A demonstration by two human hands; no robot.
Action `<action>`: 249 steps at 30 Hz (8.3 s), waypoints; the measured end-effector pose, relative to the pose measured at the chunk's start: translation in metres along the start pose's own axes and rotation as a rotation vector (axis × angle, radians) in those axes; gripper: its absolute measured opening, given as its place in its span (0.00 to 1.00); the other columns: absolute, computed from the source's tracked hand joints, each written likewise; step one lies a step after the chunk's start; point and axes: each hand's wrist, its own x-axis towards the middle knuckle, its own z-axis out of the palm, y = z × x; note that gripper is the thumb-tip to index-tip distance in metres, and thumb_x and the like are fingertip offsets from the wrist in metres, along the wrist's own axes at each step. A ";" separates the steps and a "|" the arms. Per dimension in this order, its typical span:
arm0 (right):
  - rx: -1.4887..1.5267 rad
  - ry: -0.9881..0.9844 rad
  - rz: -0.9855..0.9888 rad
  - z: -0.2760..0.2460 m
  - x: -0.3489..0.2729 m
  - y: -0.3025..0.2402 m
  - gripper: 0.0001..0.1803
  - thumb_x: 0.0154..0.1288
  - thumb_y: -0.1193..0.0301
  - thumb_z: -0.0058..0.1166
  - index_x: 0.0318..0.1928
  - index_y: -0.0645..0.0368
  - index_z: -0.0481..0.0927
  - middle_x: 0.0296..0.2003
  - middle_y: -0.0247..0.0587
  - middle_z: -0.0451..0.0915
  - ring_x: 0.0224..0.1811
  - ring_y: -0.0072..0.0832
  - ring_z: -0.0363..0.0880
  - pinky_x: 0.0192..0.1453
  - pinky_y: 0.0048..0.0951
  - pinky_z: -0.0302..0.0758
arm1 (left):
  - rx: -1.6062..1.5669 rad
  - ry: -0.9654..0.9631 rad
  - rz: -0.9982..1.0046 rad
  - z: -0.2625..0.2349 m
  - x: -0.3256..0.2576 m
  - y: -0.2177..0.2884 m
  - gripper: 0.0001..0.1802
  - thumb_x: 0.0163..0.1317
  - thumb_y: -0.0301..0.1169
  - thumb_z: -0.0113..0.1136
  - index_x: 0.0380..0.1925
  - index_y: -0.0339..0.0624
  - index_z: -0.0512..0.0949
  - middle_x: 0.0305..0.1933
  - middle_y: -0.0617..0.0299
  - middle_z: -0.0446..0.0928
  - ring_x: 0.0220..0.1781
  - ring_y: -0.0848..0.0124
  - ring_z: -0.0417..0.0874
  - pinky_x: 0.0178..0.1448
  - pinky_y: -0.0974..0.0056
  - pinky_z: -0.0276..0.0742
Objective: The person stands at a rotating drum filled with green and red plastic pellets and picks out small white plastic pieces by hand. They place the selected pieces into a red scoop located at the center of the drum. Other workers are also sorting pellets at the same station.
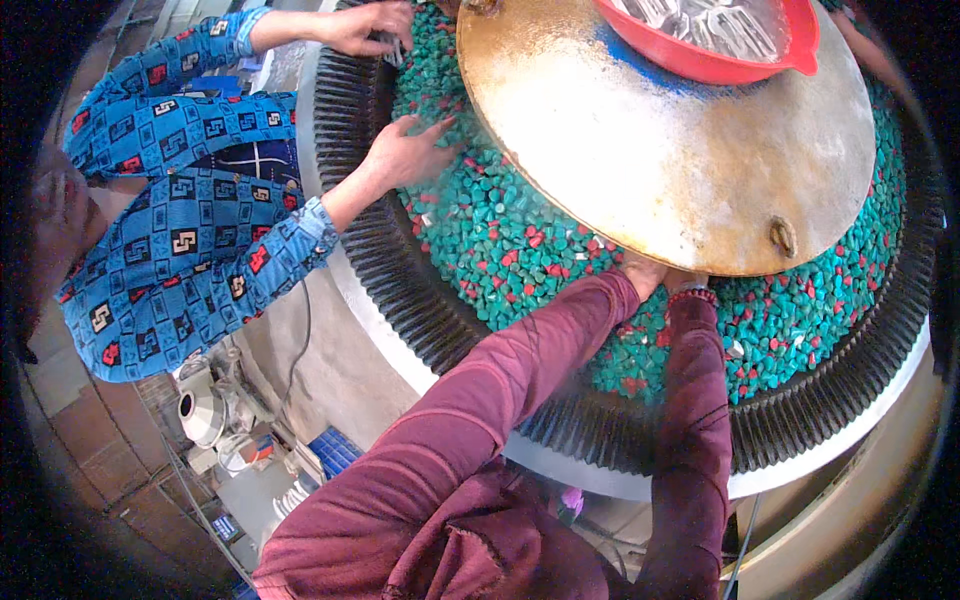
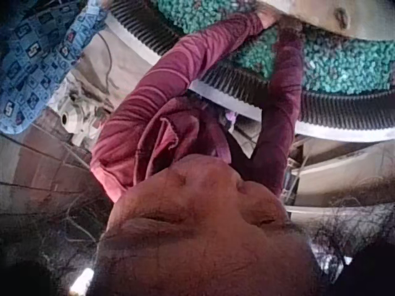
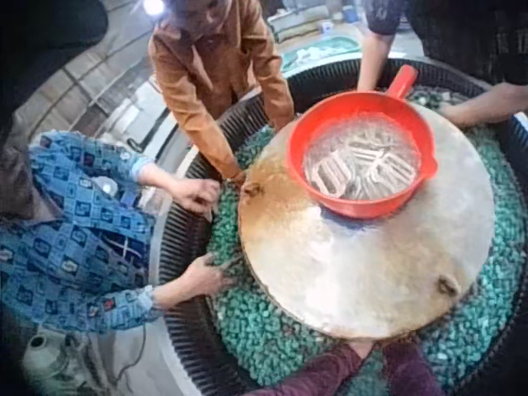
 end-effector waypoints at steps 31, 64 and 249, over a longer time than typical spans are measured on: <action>-0.406 -0.703 0.152 -0.209 -0.182 0.033 0.12 0.56 0.63 0.50 0.39 0.48 0.83 0.48 0.33 0.78 0.67 0.32 0.55 0.65 0.68 0.38 | 0.826 -1.272 0.353 -0.297 -0.076 -0.097 0.16 0.31 0.37 0.69 0.22 0.38 0.82 0.28 0.51 0.80 0.35 0.57 0.83 0.35 0.53 0.78; 0.513 0.385 0.164 0.001 -0.033 0.020 0.23 0.59 0.59 0.42 0.56 0.48 0.73 0.58 0.38 0.69 0.64 0.37 0.60 0.66 0.56 0.49 | 0.125 -0.138 -0.027 0.065 0.028 0.016 0.11 0.52 0.36 0.51 0.30 0.50 0.83 0.35 0.57 0.81 0.36 0.58 0.81 0.39 0.48 0.73; 0.822 0.321 0.388 -0.322 -0.189 0.205 0.41 0.56 0.67 0.58 0.66 0.65 0.53 0.59 0.55 0.65 0.60 0.39 0.65 0.62 0.34 0.62 | -0.422 -0.550 0.110 -0.159 -0.034 0.232 0.32 0.60 0.38 0.53 0.59 0.27 0.60 0.55 0.35 0.68 0.59 0.49 0.69 0.62 0.55 0.65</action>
